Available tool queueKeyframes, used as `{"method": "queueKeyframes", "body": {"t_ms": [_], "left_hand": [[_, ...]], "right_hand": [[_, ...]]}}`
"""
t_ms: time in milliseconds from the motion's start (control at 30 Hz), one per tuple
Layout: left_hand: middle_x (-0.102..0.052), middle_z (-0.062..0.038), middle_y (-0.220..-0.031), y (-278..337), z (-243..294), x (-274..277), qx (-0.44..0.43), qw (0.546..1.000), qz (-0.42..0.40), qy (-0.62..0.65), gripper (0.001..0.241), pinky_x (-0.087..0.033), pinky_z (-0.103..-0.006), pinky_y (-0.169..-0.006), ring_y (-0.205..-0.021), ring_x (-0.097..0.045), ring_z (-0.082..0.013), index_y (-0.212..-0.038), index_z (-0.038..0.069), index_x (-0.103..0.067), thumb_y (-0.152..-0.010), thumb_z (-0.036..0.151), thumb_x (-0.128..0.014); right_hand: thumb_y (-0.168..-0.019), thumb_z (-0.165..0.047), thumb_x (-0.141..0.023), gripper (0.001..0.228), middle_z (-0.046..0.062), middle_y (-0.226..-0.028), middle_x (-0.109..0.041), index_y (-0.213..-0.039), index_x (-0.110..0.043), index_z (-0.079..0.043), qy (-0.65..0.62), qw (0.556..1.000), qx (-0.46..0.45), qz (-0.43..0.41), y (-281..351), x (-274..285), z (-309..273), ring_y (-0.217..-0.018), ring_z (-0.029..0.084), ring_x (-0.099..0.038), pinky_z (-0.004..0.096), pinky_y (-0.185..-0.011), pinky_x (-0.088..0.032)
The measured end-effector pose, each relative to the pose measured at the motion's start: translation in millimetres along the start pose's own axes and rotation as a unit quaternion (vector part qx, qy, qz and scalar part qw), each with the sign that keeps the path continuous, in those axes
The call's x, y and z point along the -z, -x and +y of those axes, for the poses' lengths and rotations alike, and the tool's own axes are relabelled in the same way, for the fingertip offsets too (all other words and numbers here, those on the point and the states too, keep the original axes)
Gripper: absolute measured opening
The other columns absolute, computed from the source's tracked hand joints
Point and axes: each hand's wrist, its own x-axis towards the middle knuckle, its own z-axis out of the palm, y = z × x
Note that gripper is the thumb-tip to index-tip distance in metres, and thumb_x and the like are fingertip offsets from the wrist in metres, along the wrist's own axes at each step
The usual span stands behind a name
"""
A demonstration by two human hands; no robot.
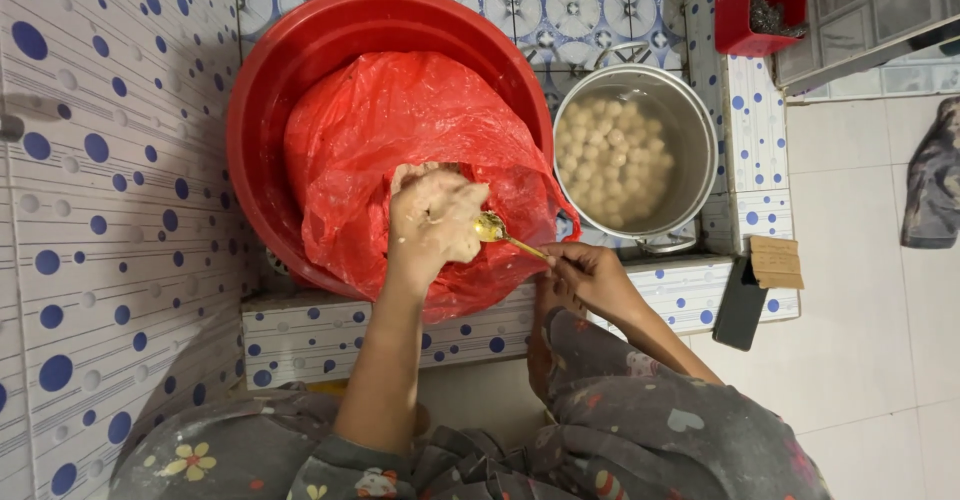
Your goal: Manually forming meatballs by scooping paste from a bag into a pot of water using a spoon.
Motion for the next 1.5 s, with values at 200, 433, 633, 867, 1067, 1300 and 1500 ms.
{"method": "queueKeyframes", "body": {"t_ms": [200, 433, 633, 867, 1067, 1300, 1500], "left_hand": [[-0.061, -0.008, -0.063, 0, 33, -28, 0.045, 0.986, 0.114, -0.114, 0.024, -0.053, -0.0229, -0.032, -0.050, -0.054, -0.0083, -0.102, -0.003, -0.075, -0.079, -0.003, -0.082], [-0.054, -0.009, -0.054, -5, 26, -22, 0.020, 0.985, 0.128, -0.115, 0.021, -0.047, -0.0298, -0.031, -0.044, -0.048, -0.0095, -0.074, -0.001, -0.060, -0.085, 0.000, -0.078], [-0.058, -0.011, -0.062, -10, -8, 6, -0.025, 0.996, 0.036, -0.083, 0.023, -0.052, -0.0270, -0.044, -0.051, -0.055, -0.0128, -0.084, 0.004, -0.066, -0.098, 0.021, -0.070], [-0.066, -0.013, -0.070, -2, 28, -24, 0.055, 0.987, 0.125, -0.086, 0.033, -0.061, -0.0305, -0.048, -0.058, -0.064, -0.0125, -0.103, -0.003, -0.068, -0.078, 0.002, -0.088], [-0.068, -0.009, -0.067, -1, 16, -21, 0.010, 0.979, 0.120, -0.166, 0.029, -0.062, -0.0307, -0.064, -0.062, -0.061, -0.0093, -0.085, 0.000, -0.068, -0.070, -0.001, -0.092], [-0.057, -0.008, -0.053, -11, -6, -7, 0.175, 0.954, 0.202, -0.137, 0.017, -0.055, -0.0401, -0.030, -0.038, -0.054, -0.0148, -0.070, 0.001, -0.066, -0.075, 0.003, -0.082], [-0.069, -0.012, -0.067, -12, -3, -13, 0.126, 0.876, 0.188, -0.426, 0.018, -0.057, -0.0431, -0.058, -0.070, -0.074, -0.0305, -0.087, 0.006, -0.075, -0.071, 0.012, -0.082]], "right_hand": [[-0.094, -0.004, -0.065, 0.023, 0.017, -0.067, -0.074, -0.113, -0.077, -0.002, 0.004, 1.000, 0.009, 0.001, -1, 0, 0, -0.059, 0.020, -0.071, 0.031, -0.053, -0.055], [-0.093, -0.001, -0.066, 0.021, 0.020, -0.073, -0.075, -0.110, -0.078, -0.001, 0.014, 0.998, 0.040, 0.048, 3, 8, -37, -0.067, 0.021, -0.067, 0.037, -0.067, -0.056], [-0.095, -0.002, -0.066, 0.023, 0.013, -0.070, -0.073, -0.114, -0.078, -0.006, 0.057, 0.987, 0.109, 0.105, 3, 23, -88, -0.068, 0.015, -0.061, 0.031, -0.070, -0.053], [-0.089, 0.000, -0.069, 0.023, 0.006, -0.071, -0.069, -0.108, -0.080, -0.010, 0.278, 0.896, 0.301, 0.173, 18, 23, -133, -0.057, 0.027, -0.066, 0.032, -0.057, -0.054], [-0.090, -0.007, -0.067, 0.021, 0.000, -0.075, -0.064, -0.107, -0.078, -0.015, 0.457, 0.771, 0.386, 0.217, 22, 4, -154, -0.047, 0.021, -0.063, 0.032, -0.046, -0.053], [-0.091, -0.004, -0.062, 0.025, 0.004, -0.076, -0.061, -0.109, -0.077, -0.011, 0.467, 0.759, 0.421, 0.171, 20, -3, -167, -0.053, 0.023, -0.065, 0.030, -0.045, -0.053], [-0.089, 0.000, -0.063, 0.021, 0.021, -0.085, -0.076, -0.104, -0.078, -0.002, 0.123, 0.974, 0.188, 0.033, 4, -7, -123, -0.076, 0.042, -0.074, 0.042, -0.060, -0.056]]}}
